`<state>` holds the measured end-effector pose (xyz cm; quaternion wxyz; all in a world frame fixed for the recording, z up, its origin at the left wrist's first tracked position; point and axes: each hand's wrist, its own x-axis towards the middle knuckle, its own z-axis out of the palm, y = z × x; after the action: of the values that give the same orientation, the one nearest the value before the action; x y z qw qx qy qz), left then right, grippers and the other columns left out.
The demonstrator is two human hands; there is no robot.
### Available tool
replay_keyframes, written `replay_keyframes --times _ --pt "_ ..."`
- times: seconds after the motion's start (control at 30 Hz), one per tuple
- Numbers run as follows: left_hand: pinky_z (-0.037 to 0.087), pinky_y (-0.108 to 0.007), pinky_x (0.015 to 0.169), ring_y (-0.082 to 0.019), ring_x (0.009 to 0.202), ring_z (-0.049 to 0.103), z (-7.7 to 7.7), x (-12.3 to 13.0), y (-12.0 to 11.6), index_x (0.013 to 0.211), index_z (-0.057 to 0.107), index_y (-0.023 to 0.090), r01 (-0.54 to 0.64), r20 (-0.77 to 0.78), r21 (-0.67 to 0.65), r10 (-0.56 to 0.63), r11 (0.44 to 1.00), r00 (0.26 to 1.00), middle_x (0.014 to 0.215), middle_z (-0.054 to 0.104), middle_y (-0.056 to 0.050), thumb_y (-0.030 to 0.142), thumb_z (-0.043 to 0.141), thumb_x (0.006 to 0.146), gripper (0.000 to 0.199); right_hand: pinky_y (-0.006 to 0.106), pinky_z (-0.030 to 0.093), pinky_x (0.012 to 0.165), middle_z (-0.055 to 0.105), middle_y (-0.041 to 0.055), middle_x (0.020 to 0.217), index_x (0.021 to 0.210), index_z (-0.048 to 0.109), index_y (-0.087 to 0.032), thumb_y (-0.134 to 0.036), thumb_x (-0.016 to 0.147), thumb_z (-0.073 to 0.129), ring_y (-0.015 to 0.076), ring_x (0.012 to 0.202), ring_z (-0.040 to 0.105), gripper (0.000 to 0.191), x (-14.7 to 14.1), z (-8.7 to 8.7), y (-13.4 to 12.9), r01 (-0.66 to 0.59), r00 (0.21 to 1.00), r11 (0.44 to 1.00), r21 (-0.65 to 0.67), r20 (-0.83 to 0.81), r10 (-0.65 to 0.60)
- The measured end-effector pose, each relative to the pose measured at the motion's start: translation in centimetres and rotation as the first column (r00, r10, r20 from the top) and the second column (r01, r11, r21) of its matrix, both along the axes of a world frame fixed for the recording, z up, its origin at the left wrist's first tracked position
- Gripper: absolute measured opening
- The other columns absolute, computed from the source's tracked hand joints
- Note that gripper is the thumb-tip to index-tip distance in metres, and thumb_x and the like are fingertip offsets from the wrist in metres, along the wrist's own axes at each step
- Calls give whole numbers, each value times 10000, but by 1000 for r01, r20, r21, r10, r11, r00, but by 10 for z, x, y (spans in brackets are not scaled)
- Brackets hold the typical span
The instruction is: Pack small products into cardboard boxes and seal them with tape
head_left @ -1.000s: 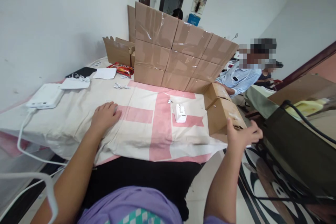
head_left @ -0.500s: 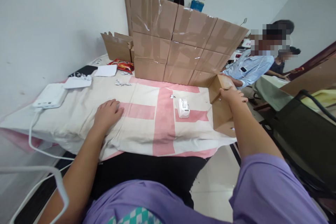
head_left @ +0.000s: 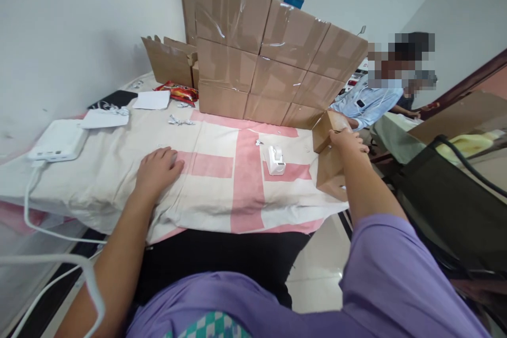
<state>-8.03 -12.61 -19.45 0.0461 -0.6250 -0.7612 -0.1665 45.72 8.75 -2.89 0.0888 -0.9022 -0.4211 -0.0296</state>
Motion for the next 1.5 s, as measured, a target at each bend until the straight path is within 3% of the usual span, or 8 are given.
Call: replay_keyframes --times 0.17,0.27,0.33,0.4,0.53,0.8,1.1,1.5 --pt "401 -513 1152 -344 1405 496 2 0 -1 1314 609 155 8 30 -19 -7 1000 1000 1499 559 -167 441 347 974 516 791 298 1033 381 255 1563 1566 389 -281 -691 893 487 493 1437 357 795 -6 5 -2 3 1000 1000 22 -16 -3" --pt "389 -505 1164 -342 1411 489 4 1 -1 1317 612 146 6 43 -33 -5 999 999 1507 554 -166 433 352 969 521 767 311 1044 285 249 1626 1644 171 -336 -736 858 520 484 1458 334 949 -2 11 -14 -13 999 998 54 -33 15" --pt "387 -501 1163 -344 1409 489 6 2 -1 1313 617 142 9 40 -39 -7 999 999 1504 557 -167 425 358 967 516 760 329 1035 266 297 1620 1666 65 -285 -790 795 566 506 1449 339 1125 5 15 -25 9 998 999 45 -68 -6" --pt "397 -494 1148 -344 1394 499 8 4 -2 1308 618 143 6 29 -40 -5 999 1000 1494 564 -172 412 366 967 503 756 344 1026 337 333 1567 1660 152 -219 -810 725 629 533 1420 369 1205 10 17 -33 31 993 1000 2 -117 -30" --pt "411 -495 1124 -349 1360 522 12 7 -4 1294 619 141 -6 22 -40 6 999 1000 1472 576 -179 397 382 972 475 671 340 1096 384 252 1574 1595 348 -274 -774 673 699 475 1440 372 1106 9 14 -38 12 989 999 -34 -146 -17" --pt "393 -500 1144 -339 1368 506 9 5 -3 1312 603 137 15 20 -35 -14 999 1000 1487 563 -169 397 392 994 461 667 321 1088 359 256 1598 1657 113 -275 -738 732 660 452 1436 380 1170 -4 8 -32 50 993 998 25 -108 -47" --pt "381 -574 1148 -390 1397 476 5 1 -1 1366 582 120 22 73 -30 -20 999 997 1518 527 -190 451 384 1014 523 646 312 1101 358 270 1594 1665 98 -251 -711 684 707 457 1444 376 1243 -6 2 -23 38 997 997 63 -69 -34" --pt "397 -561 1146 -373 1393 484 9 3 -4 1345 578 125 24 53 -49 -21 999 998 1514 528 -179 457 365 1025 507 674 344 1077 412 290 1544 1641 180 -231 -721 691 697 472 1413 417 1187 4 -2 -7 76 995 993 87 -73 -70"
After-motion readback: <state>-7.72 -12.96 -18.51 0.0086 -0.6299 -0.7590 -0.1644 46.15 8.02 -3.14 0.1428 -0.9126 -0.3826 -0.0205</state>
